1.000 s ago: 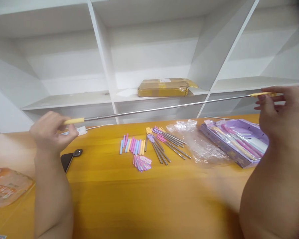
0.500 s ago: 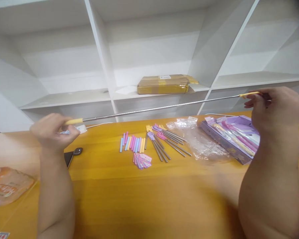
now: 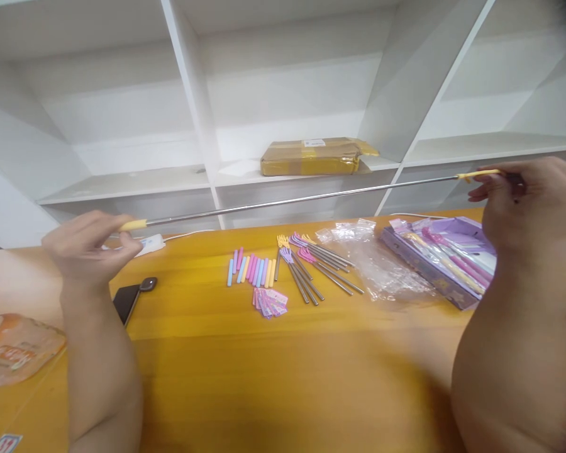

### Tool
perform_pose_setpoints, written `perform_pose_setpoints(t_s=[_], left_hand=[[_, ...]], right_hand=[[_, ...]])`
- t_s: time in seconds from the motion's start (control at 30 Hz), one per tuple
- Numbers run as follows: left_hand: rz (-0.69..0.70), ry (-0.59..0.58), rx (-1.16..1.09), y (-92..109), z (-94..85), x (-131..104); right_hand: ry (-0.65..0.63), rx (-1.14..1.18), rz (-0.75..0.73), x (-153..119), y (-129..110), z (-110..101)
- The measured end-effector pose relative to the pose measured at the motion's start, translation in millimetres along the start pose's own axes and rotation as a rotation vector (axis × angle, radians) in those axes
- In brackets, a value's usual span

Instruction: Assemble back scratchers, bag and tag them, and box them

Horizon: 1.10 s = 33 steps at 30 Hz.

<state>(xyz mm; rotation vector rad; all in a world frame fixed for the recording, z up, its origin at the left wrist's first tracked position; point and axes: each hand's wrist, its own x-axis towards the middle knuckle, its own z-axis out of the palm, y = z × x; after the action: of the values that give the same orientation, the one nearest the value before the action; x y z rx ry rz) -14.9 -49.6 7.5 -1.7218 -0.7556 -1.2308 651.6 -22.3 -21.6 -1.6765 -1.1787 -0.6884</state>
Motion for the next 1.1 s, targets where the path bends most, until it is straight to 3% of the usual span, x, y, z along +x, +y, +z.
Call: perform_pose_setpoints(t_s=[0.13, 0.3, 0.4, 0.5, 0.6, 0.7, 0.9, 1.1], left_hand=[[-0.067, -0.05, 0.017, 17.8, 6.7, 2.5], [-0.084, -0.118, 0.033, 53.2, 29.4, 4.9], [-0.034, -0.156, -0.014, 82.9, 45.2, 0.9], [0.032, -0.205, -0.059, 118.0, 59.6, -5.3], [0.023, -0.155, -0.018, 141.7, 67.7, -9.4], [-0.001, -0.169, -0.07, 143.2, 67.8, -9.9], [-0.053, -0.171, -0.101, 132.2, 60.7, -5.6], [-0.065, -0.21, -0.224, 162.3, 61.1, -3.2]], right_hand=[[0.037, 0.029, -0.065, -7.8, -8.3, 1.3], [0.071, 0.17, -0.218, -26.7, -33.4, 20.3], [0.082, 0.28, -0.358, -48.3, -61.5, 36.3], [-0.034, 0.394, -0.497, -78.9, -97.9, 49.8], [-0.061, 0.464, -0.468, -105.2, -126.3, 56.7], [-0.016, 0.525, -0.481, -114.9, -135.5, 55.1], [-0.011, 0.542, -0.445, -109.1, -133.8, 37.2], [-0.025, 0.59, -0.617, -133.2, -168.8, 17.2]])
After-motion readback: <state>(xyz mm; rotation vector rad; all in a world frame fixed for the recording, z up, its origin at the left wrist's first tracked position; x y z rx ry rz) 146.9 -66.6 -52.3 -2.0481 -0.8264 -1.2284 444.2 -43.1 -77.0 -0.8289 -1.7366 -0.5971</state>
